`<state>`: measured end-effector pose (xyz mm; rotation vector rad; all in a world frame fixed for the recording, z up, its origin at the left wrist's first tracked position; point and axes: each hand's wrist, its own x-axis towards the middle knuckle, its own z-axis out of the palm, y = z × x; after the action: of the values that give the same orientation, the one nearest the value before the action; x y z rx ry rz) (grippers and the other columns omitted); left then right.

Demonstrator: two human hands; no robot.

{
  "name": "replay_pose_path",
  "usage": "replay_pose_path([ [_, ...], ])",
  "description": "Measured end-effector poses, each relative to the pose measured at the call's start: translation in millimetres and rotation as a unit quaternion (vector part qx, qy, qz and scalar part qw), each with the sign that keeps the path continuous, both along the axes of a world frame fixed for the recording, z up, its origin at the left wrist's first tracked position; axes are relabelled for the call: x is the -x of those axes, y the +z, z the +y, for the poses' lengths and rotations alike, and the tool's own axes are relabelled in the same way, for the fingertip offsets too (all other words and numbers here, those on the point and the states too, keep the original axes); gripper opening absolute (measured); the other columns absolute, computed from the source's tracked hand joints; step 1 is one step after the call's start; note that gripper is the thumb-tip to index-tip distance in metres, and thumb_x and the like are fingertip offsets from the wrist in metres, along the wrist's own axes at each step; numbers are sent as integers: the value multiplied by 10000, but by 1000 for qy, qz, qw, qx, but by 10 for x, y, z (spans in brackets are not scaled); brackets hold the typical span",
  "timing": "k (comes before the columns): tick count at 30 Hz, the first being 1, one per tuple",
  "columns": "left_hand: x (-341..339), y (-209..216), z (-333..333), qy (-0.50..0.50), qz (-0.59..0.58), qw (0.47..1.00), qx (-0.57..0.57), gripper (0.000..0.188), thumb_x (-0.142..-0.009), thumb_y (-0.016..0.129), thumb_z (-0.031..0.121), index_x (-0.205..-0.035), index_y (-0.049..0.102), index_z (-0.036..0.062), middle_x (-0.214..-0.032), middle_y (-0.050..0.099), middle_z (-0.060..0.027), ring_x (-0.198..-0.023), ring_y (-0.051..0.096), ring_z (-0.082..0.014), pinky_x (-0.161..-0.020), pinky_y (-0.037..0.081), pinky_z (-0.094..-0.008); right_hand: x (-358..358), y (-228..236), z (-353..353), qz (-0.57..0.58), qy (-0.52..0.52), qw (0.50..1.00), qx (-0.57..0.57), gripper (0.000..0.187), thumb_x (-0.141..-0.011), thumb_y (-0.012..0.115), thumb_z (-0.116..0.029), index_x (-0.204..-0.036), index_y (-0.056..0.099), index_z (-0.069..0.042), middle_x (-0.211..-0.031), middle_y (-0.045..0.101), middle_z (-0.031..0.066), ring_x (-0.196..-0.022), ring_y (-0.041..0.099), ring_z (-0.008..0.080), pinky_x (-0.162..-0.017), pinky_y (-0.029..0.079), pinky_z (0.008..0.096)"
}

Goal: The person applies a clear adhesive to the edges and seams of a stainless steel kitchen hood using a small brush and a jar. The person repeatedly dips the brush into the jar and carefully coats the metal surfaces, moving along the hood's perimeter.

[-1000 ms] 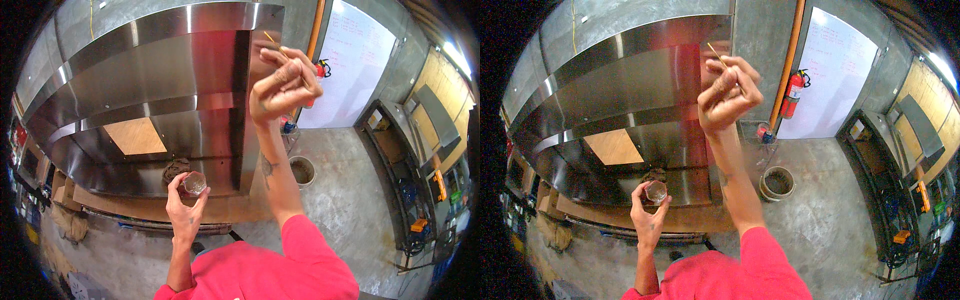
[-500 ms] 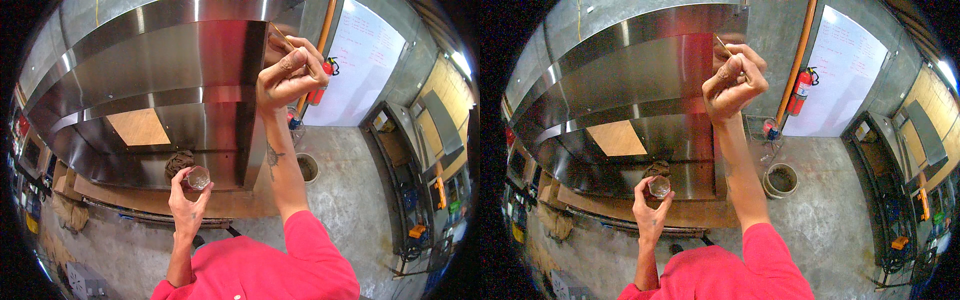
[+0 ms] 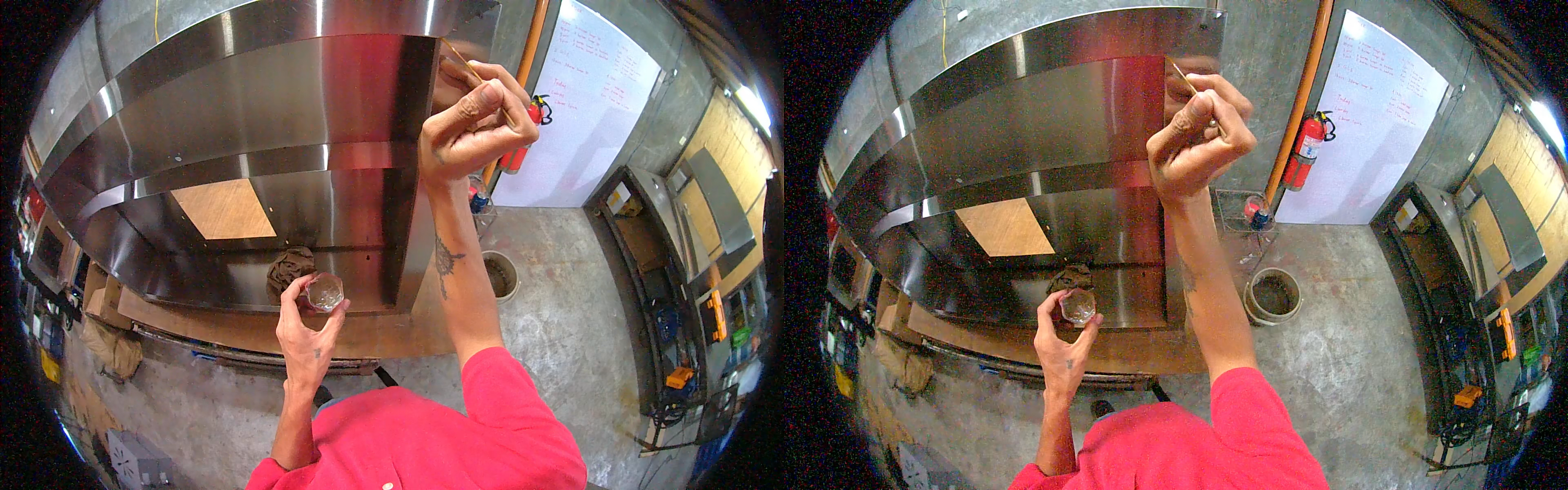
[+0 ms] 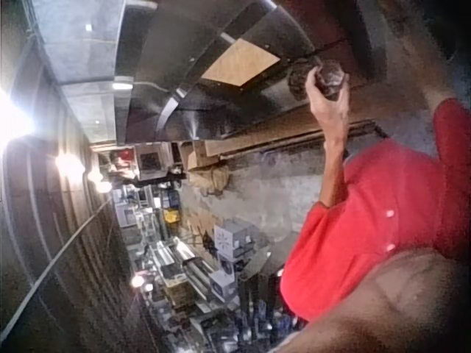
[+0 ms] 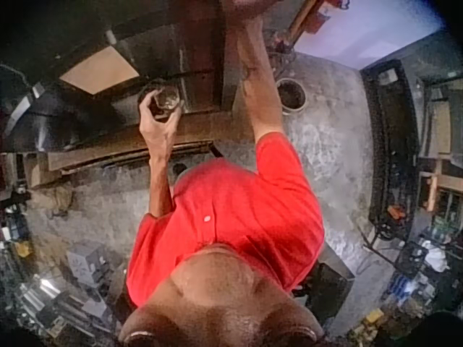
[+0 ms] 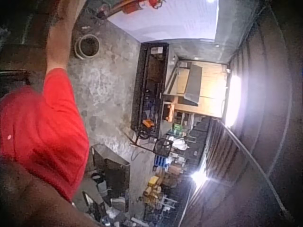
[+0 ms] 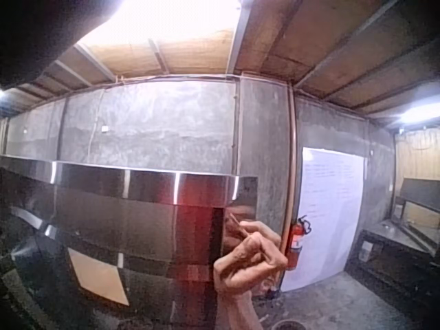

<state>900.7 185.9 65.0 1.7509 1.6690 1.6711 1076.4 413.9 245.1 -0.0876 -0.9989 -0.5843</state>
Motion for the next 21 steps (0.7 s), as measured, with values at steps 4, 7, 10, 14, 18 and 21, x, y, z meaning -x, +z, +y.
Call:
replay_pose_path([
  [4,-6,19,-9,1,-1,1000,3,603,-853,906,96,-1362,597,1,-1224,699,-120,-947,689,-201,-859,573,-344,13,5,-1,1,5,1000,-1,169,-1095,553,-52,-1182,416,-8,-1045,632,208,-937,632,286,-798,506,377],
  [7,-4,16,-9,0,0,1000,0,606,-852,906,94,-1364,597,1,-1222,699,-120,-946,689,-199,-858,574,-344,23,-12,-26,24,17,999,-13,167,-1100,546,-63,-1171,407,-4,-1037,626,210,-933,627,282,-799,508,374],
  [10,-7,25,-18,1,-1,1000,1,605,-854,905,95,-1365,597,2,-1218,699,-120,-960,695,-202,-867,577,-346,1,-19,-59,18,-18,1000,6,177,-1103,541,-70,-1176,395,-1,-1036,621,212,-936,619,276,-797,516,367],
  [14,-4,26,-30,-1,0,1000,-1,602,-857,904,98,-1365,596,3,-1213,698,-121,-977,702,-207,-876,582,-348,31,-6,8,25,18,1000,-7,177,-1103,544,-70,-1183,399,-8,-1042,620,212,-938,617,275,-790,520,364],
  [18,-9,32,-39,-4,-4,1000,2,603,-855,905,99,-1363,595,4,-1210,699,-123,-971,704,-207,-868,584,-347,13,-12,8,14,14,1000,2,183,-1101,551,-68,-1197,404,-16,-1053,621,210,-939,618,273,-789,520,364],
  [21,-1,1,-41,-6,-5,1000,4,605,-850,908,95,-1361,596,6,-1208,700,-125,-966,705,-206,-864,585,-347,13,-14,22,12,16,1000,6,186,-1100,554,-62,-1204,405,-18,-1058,622,209,-939,622,273,-782,520,359],
])
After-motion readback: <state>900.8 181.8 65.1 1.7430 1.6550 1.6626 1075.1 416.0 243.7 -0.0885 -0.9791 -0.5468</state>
